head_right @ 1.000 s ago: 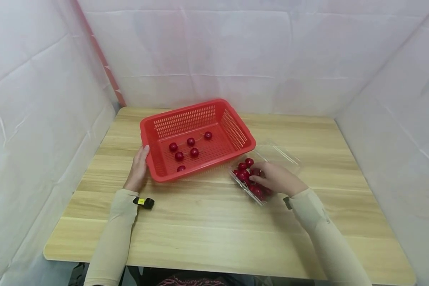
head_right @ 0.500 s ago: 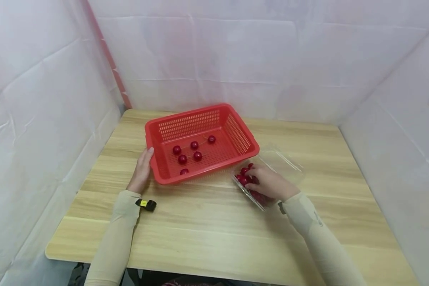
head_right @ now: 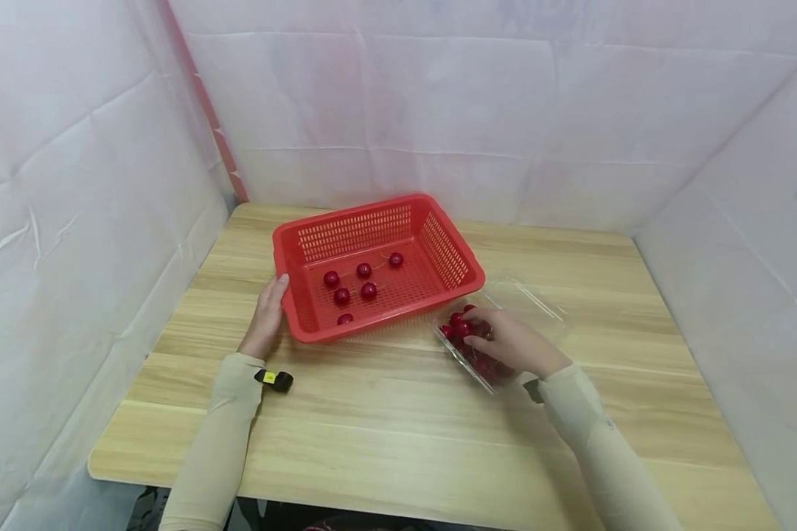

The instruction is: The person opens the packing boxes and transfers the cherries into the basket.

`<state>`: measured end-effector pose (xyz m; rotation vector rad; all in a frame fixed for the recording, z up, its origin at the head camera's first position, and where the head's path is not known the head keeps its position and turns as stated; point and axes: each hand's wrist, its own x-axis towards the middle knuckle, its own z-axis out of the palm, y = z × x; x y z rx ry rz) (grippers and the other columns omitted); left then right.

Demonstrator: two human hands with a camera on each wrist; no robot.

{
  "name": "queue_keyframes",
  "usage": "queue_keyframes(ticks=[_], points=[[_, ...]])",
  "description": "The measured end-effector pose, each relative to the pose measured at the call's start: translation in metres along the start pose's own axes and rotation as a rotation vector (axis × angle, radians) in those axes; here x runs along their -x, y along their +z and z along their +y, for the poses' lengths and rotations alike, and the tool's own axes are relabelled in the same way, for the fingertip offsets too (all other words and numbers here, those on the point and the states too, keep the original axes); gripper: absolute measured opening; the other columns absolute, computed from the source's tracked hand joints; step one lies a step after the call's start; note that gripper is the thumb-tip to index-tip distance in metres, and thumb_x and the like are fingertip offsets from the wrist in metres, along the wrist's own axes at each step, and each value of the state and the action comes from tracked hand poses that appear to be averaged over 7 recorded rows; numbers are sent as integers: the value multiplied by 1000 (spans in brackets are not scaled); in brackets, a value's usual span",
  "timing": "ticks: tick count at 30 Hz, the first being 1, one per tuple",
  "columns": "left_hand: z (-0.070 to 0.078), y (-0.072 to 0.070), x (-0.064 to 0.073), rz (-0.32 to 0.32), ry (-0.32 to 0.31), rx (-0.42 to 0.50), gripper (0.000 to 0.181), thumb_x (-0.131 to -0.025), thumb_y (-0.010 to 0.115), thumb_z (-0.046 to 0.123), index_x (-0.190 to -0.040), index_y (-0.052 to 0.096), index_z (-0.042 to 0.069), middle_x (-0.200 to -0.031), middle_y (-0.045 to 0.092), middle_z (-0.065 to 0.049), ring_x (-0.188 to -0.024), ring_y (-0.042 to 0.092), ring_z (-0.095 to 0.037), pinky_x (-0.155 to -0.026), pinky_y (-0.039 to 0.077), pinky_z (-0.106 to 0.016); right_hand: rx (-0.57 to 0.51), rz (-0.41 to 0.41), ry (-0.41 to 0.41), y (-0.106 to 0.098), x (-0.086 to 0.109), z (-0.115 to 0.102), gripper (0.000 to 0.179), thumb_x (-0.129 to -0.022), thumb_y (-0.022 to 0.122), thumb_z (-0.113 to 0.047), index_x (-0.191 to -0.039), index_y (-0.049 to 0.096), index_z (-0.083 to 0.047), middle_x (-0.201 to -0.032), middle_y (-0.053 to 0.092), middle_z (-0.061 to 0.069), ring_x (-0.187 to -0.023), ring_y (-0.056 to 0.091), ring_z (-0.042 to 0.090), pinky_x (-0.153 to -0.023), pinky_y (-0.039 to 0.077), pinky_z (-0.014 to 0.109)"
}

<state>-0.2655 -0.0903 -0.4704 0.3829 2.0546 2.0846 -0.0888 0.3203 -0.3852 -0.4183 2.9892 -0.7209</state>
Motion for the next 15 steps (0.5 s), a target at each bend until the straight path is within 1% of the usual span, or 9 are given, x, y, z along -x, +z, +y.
queue_keyframes(ticks=[2, 4, 6, 8, 11, 13, 15], points=[[0, 0, 0, 0, -4, -4, 65, -109, 37, 54, -164, 29, 19, -154, 53, -17, -138, 55, -31, -116, 43, -43, -53, 18, 5, -2, 3, 2, 32, -97, 72, -12, -126, 68, 0, -114, 75, 9, -102, 73, 25, -86, 61, 45], [0, 1, -1, 1, -6, -4, 65, -110, 36, 54, -164, 29, 19, -154, 52, -17, -139, 54, -31, -117, 41, -45, -84, 44, -7, -5, 6, 5, 34, -97, 72, -11, -129, 67, 0, -115, 76, 10, -102, 73, 23, -84, 62, 41], [-1, 0, -1, 0, -5, -5, 65, -110, 37, 54, -164, 29, 19, -155, 52, -17, -139, 54, -32, -119, 40, -48, -106, 69, -23, -7, 9, 6, 37, -97, 72, -10, -132, 66, 0, -116, 76, 9, -101, 73, 18, -82, 62, 35], [-1, 0, -1, -1, 0, -6, 65, -110, 36, 53, -164, 29, 18, -155, 52, -17, -139, 54, -32, -118, 40, -47, -134, 93, -31, -9, 10, 8, 38, -97, 72, -9, -134, 66, -2, -118, 75, 10, -99, 71, 11, -78, 62, 30], [-1, 0, -1, -1, 9, 0, 65, -110, 36, 52, -164, 29, 17, -154, 52, -18, -139, 53, -32, -118, 41, -46, -213, 125, 3, -11, 12, 11, 37, -98, 71, -10, -133, 66, -3, -117, 75, 14, -96, 69, 3, -74, 61, 26], [-1, 0, -1, -2, 10, -1, 65, -110, 36, 53, -164, 28, 17, -155, 52, -17, -139, 53, -32, -118, 41, -45, -301, 144, 33, -13, 13, 13, 35, -98, 70, -8, -132, 65, -1, -117, 74, 19, -96, 70, 1, -73, 61, 27], [-1, 0, -1, -3, 10, -3, 65, -110, 37, 53, -164, 29, 18, -155, 52, -17, -139, 54, -32, -116, 43, -42, -371, 166, 64, -14, 14, 16, 34, -99, 69, -7, -131, 63, 2, -116, 74, 16, -96, 71, 0, -75, 62, 26]])
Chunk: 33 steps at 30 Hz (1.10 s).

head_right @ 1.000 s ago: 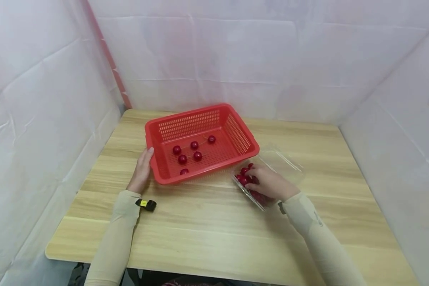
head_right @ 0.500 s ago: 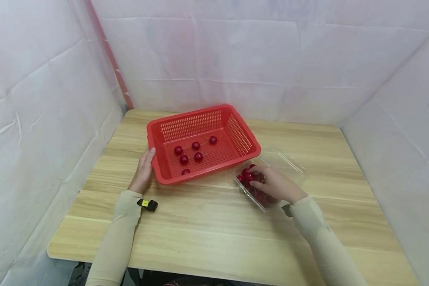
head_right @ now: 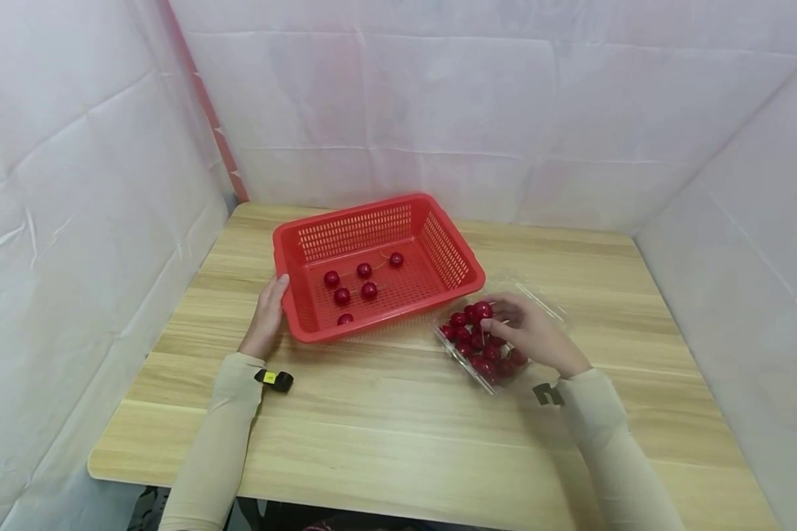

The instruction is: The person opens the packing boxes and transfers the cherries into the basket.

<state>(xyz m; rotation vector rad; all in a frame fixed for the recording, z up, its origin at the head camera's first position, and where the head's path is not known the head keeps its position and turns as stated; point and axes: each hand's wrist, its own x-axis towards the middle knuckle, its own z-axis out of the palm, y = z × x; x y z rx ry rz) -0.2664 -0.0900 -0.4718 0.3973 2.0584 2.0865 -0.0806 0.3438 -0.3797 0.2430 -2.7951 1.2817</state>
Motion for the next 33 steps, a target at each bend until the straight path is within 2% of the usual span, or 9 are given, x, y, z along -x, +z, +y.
queue_keyframes(ticks=[2, 6, 10, 15, 18, 24, 27, 33], points=[[0, 0, 0, 1, -3, -4, 66, -109, 37, 54, -164, 29, 19, -154, 52, -16, -138, 55, -31, -114, 45, -38, -86, 18, 25, -3, 1, 1, 35, -99, 68, -5, -131, 60, 6, -116, 75, 8, -97, 72, 0, -76, 62, 24], [0, 0, 0, 6, 0, -9, 66, -109, 37, 56, -164, 29, 20, -154, 53, -15, -137, 56, -29, -107, 48, -27, -300, 56, 25, -9, 0, 2, 32, -99, 65, 2, -128, 54, 10, -112, 75, -7, -96, 75, 6, -79, 62, 24], [1, 1, 0, 10, 27, 3, 63, -111, 36, 51, -163, 32, 16, -151, 54, -20, -136, 55, -34, -101, 48, -19, -506, 85, -4, -13, -2, 3, 32, -100, 61, 5, -132, 54, 4, -112, 76, -3, -93, 77, 13, -79, 63, 28], [2, 2, 1, 9, 38, 20, 59, -112, 35, 46, -161, 35, 14, -148, 56, -23, -134, 55, -38, -97, 49, -16, -589, 118, -2, -16, -5, 3, 40, -103, 58, 2, -142, 58, -6, -115, 76, -1, -92, 75, 12, -80, 62, 27], [3, 2, 2, 2, 29, 22, 59, -112, 35, 47, -162, 34, 16, -148, 56, -22, -133, 55, -38, -100, 49, -20, -664, 120, 4, -18, -5, 1, 40, -103, 56, 3, -141, 61, -6, -118, 76, 0, -95, 74, 11, -83, 61, 25], [3, 2, 2, -12, 22, 28, 59, -112, 35, 48, -164, 30, 21, -153, 53, -19, -137, 53, -37, -115, 46, -41, -825, 108, 8, -24, -10, -1, 39, -104, 53, 4, -141, 61, -5, -121, 76, 3, -97, 74, 13, -85, 60, 23], [3, 2, 1, -8, 26, 22, 60, -112, 35, 48, -164, 30, 20, -152, 54, -19, -136, 54, -36, -115, 45, -45, -863, 107, 12, -27, -12, 0, 39, -104, 52, 4, -141, 61, -5, -120, 76, 4, -97, 74, 14, -85, 60, 23], [3, 2, 1, -6, 24, 19, 60, -111, 36, 49, -164, 30, 20, -152, 54, -19, -136, 54, -36, -116, 44, -47, -862, 102, 42, -31, -19, -5, 38, -104, 53, 4, -140, 62, -5, -120, 75, 4, -96, 73, 14, -84, 60, 23]])
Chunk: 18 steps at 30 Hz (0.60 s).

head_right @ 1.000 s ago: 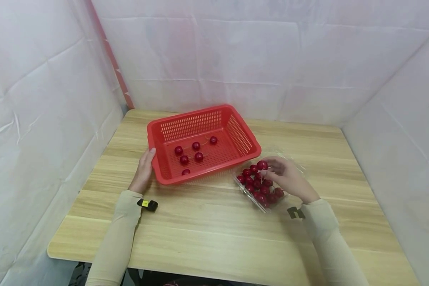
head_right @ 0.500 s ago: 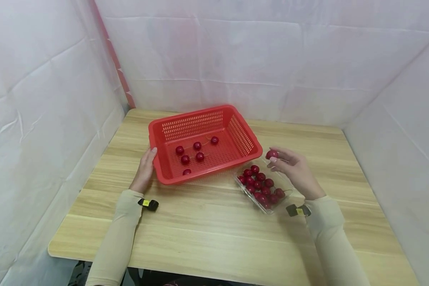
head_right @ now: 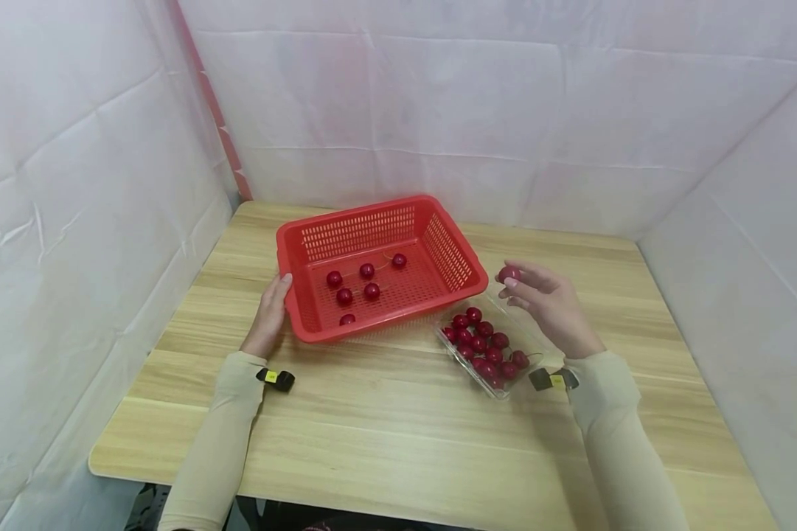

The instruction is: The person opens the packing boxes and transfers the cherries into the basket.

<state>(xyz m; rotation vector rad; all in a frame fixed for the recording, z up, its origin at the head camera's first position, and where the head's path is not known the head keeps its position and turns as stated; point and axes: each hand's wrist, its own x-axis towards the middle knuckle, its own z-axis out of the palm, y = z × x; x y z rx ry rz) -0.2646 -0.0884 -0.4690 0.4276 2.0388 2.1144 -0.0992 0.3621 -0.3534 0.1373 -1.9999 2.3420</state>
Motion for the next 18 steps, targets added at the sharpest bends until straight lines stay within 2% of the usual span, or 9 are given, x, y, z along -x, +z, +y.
queue_keyframes(ticks=[3, 10, 12, 14, 18], points=[[0, 0, 0, 0, 0, 1, 60, -111, 36, 50, -164, 30, 22, -153, 53, -19, -136, 54, -36, -116, 44, -46, -15, -2, 35, 2, -6, -5, 34, -105, 53, 2, -135, 66, -6, -119, 76, 4, -95, 72, 13, -86, 59, 22], [1, 1, 1, 1, -9, -4, 60, -111, 36, 50, -164, 30, 23, -151, 55, -19, -133, 57, -38, -111, 49, -43, -161, -97, 55, 9, -26, -15, 32, -109, 44, -2, -130, 68, -2, -120, 76, 13, -99, 75, 19, -92, 60, 28], [1, 1, 1, 0, -9, -7, 61, -111, 36, 51, -164, 29, 22, -151, 55, -19, -134, 57, -38, -112, 49, -45, -144, -103, 52, 13, -33, -18, 31, -109, 45, -3, -130, 68, -2, -120, 76, 13, -99, 75, 20, -92, 60, 28], [1, 1, 1, -1, -7, -7, 62, -111, 36, 51, -164, 28, 21, -152, 54, -19, -134, 56, -37, -113, 48, -48, -61, -86, 41, 18, -42, -21, 29, -108, 49, -6, -131, 66, -1, -119, 75, 10, -99, 74, 19, -92, 60, 28], [1, 0, 1, 0, -6, -9, 63, -111, 35, 51, -165, 27, 19, -152, 54, -19, -135, 56, -38, -113, 47, -49, 328, 7, 58, 31, -61, -30, 42, -105, 61, -23, -140, 59, -1, -118, 74, -3, -101, 75, 14, -93, 58, 22]])
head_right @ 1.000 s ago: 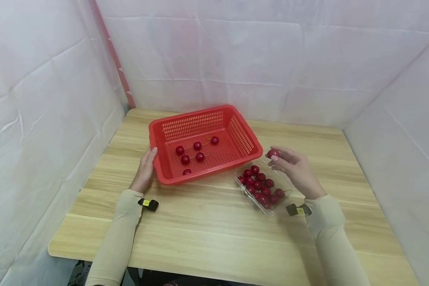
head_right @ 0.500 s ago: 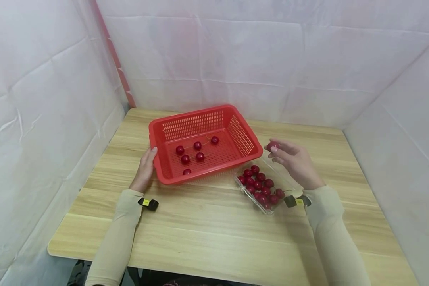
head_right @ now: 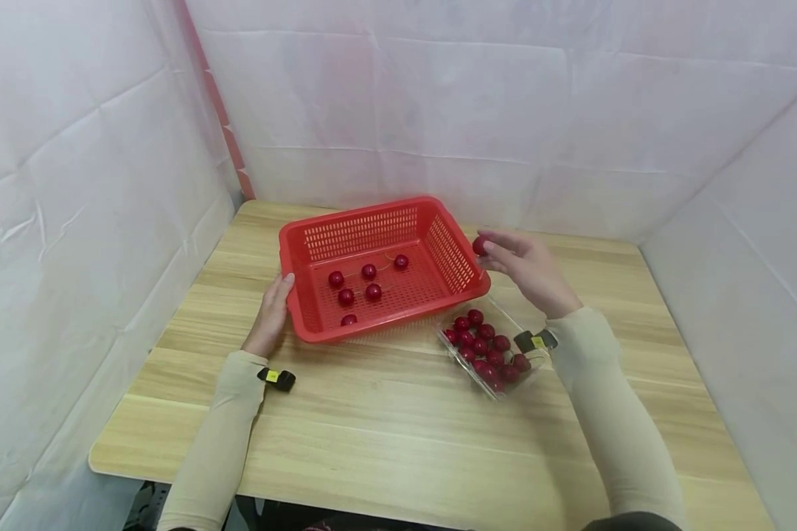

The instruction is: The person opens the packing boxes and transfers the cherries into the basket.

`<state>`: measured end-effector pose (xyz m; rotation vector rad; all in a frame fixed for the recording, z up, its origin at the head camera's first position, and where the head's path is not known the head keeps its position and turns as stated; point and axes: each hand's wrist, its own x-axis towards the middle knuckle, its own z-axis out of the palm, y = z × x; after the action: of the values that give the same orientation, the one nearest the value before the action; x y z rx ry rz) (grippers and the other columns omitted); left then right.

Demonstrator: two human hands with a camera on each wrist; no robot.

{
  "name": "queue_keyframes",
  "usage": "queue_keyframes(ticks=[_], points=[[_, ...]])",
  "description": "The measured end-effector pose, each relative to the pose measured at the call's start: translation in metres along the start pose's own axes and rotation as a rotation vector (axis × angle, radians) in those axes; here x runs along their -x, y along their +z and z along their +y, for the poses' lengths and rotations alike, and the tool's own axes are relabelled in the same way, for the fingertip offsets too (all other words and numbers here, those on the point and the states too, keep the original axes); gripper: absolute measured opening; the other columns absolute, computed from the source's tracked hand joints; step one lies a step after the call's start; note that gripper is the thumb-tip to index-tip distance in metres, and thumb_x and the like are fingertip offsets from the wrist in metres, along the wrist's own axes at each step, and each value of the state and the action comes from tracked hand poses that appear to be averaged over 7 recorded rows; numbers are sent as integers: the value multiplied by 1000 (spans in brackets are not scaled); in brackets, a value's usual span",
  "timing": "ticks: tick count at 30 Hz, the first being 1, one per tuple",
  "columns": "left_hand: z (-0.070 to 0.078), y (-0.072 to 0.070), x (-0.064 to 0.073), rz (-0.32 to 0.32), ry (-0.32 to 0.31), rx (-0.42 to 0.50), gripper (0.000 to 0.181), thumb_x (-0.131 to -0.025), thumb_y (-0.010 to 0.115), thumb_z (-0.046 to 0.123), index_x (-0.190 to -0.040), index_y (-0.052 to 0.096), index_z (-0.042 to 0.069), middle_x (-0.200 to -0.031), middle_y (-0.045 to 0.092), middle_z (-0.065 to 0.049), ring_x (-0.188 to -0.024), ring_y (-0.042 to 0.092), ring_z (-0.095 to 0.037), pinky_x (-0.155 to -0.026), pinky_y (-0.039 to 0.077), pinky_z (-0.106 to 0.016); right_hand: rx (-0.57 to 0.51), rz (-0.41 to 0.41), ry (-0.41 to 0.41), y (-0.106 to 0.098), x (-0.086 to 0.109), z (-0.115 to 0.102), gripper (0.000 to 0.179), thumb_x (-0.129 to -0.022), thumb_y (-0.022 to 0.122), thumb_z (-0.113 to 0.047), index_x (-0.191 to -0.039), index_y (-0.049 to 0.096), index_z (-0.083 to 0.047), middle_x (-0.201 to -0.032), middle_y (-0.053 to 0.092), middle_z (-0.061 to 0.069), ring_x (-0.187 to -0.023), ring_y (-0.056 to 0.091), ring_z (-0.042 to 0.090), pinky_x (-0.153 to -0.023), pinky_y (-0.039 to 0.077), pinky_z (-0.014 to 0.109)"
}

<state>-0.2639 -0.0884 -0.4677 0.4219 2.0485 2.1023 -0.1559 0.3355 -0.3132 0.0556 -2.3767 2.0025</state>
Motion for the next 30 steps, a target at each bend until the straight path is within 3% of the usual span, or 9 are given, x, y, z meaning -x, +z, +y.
queue_keyframes(ticks=[3, 7, 9, 14, 18, 24, 30], points=[[0, -2, 0, 9, 3, -9, 64, -111, 35, 51, -165, 27, 18, -152, 54, -20, -134, 57, -37, -111, 50, -41, 247, 27, 30, 9, -19, -9, 52, -103, 65, -31, -144, 56, -2, -123, 73, -2, -101, 75, 9, -94, 58, 22], [-2, -4, 0, 18, 5, -10, 65, -110, 36, 53, -164, 28, 19, -150, 56, -21, -133, 59, -38, -102, 53, -27, 432, -10, 0, 24, -49, -14, 45, -101, 68, -27, -140, 62, -5, -132, 70, 16, -100, 74, 5, -89, 56, 17], [-4, -4, 0, 18, 6, -8, 65, -110, 36, 53, -164, 28, 19, -149, 56, -21, -132, 59, -39, -98, 54, -22, 536, -37, -42, 32, -64, -13, 40, -100, 69, -22, -135, 65, -4, -130, 70, 21, -99, 74, 10, -83, 56, 16], [-5, -1, 2, 14, 10, 0, 62, -111, 37, 50, -163, 30, 17, -148, 57, -23, -131, 59, -41, -95, 54, -19, 815, -198, -169, 55, -95, -3, 28, -96, 70, -5, -123, 70, 3, -115, 73, 21, -97, 71, 27, -84, 60, 33], [-5, 4, 5, 22, 4, -4, 60, -111, 37, 49, -162, 33, 17, -146, 58, -24, -129, 60, -41, -93, 53, -18, 1019, -373, -177, 73, -112, 5, 21, -94, 69, -1, -114, 72, 1, -104, 73, 15, -93, 67, 26, -86, 60, 43], [-4, 16, 1, 11, 14, -20, 61, -111, 37, 51, -159, 37, 14, -139, 62, -25, -123, 64, -41, -88, 54, -18, 1201, -501, -88, 85, -121, 13, 16, -94, 69, -1, -109, 73, -1, -99, 73, 13, -86, 62, 23, -86, 58, 41], [-4, 24, 3, 10, 11, -42, 59, -111, 38, 48, -159, 38, 15, -140, 62, -25, -122, 65, -41, -89, 55, -21, 1274, -572, -58, 93, -117, 23, 21, -93, 72, -2, -113, 74, -2, -104, 75, 14, -91, 67, 25, -93, 60, 46]])
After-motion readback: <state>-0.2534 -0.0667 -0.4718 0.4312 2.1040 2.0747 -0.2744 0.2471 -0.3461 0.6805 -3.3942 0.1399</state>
